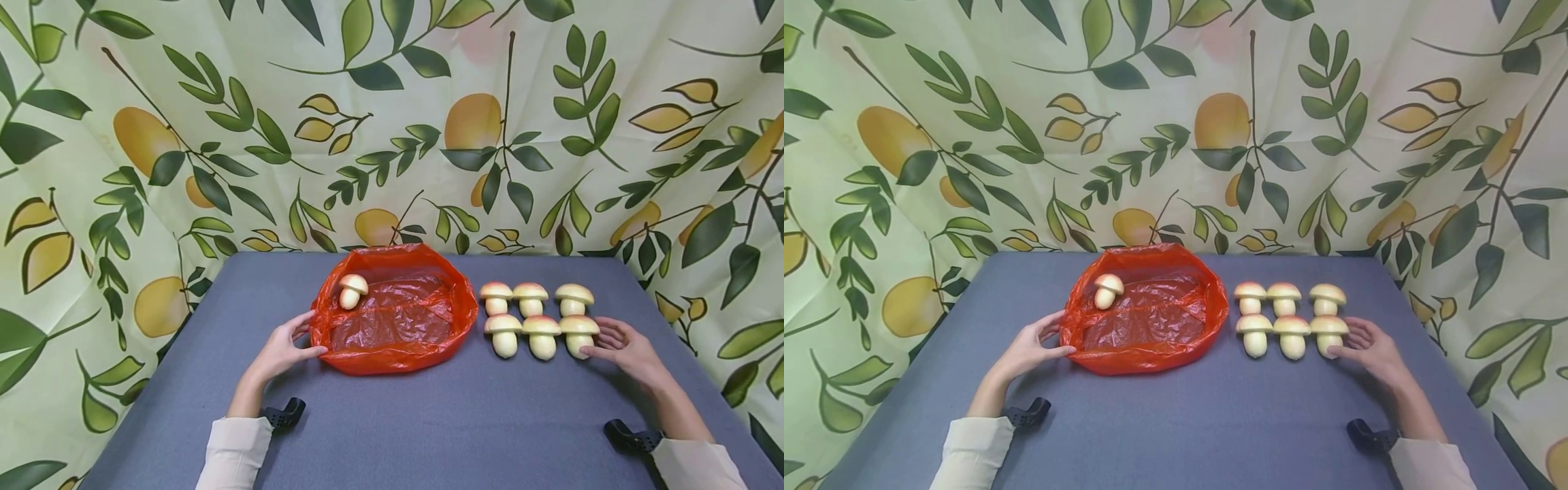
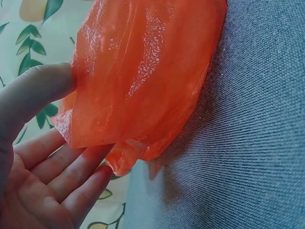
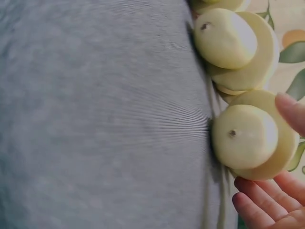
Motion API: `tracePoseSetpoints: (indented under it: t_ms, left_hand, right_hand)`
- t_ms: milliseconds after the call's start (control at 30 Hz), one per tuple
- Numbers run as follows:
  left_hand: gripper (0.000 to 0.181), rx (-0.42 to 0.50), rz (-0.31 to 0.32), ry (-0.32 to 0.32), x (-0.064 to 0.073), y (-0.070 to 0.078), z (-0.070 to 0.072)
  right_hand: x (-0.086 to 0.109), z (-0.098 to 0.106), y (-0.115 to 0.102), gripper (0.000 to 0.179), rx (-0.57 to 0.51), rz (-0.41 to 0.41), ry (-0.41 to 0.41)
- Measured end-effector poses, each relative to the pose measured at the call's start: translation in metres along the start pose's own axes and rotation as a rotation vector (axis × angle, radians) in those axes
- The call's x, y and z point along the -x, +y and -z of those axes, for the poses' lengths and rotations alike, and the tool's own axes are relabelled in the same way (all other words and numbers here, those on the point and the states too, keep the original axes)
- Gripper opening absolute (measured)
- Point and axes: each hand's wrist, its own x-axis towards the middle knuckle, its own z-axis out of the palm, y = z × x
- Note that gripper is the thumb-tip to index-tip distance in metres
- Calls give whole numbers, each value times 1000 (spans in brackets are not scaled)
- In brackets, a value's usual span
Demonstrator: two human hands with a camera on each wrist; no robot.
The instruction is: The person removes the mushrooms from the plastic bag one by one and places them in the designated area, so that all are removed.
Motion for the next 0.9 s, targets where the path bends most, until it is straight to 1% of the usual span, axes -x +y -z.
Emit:
tracePoseSetpoints:
  t_ms: [100, 167, 300, 367, 400, 433, 500, 533, 600, 767, 833, 900]
  left_hand:
    - [76, 3, 3, -1, 0, 0, 0]
    - [76, 2, 6, -3, 0, -1, 0]
    - [76, 2, 6, -7, -1, -1, -1]
    - [76, -1, 3, -10, -1, -1, -1]
    - [76, -1, 1, -10, -2, -1, -1]
    - [76, -1, -1, -9, -2, 0, -1]
    - [76, -3, -1, -10, -2, 0, -1]
    - [76, -4, -1, -10, -2, 0, -1]
    - [76, -3, -2, -8, -2, 0, -1]
    - [75, -2, -7, -7, 0, 0, 0]
    - [75, -6, -7, -6, 0, 0, 0]
    - [75, -7, 1, -1, -1, -1, -1]
  right_hand:
    - [-1, 4, -2, 76, 9, -2, 5]
    - [-2, 7, -3, 72, -6, 5, 9]
    - [-4, 15, -4, 46, -56, 32, 20]
    - [-7, 19, -6, 40, -54, 27, 25]
    - [-10, 21, -7, 40, -35, 6, 31]
    - [-13, 23, -8, 45, -13, -16, 39]
    - [-20, 27, -11, 63, 34, -75, 55]
    - [-25, 28, -12, 72, 57, -105, 56]
    - [-34, 31, -16, 82, 87, -159, 42]
    - [-54, 35, -21, 87, 70, -212, -70]
    - [-59, 35, -21, 87, 59, -224, -97]
    - [-62, 35, -21, 88, 54, -231, -105]
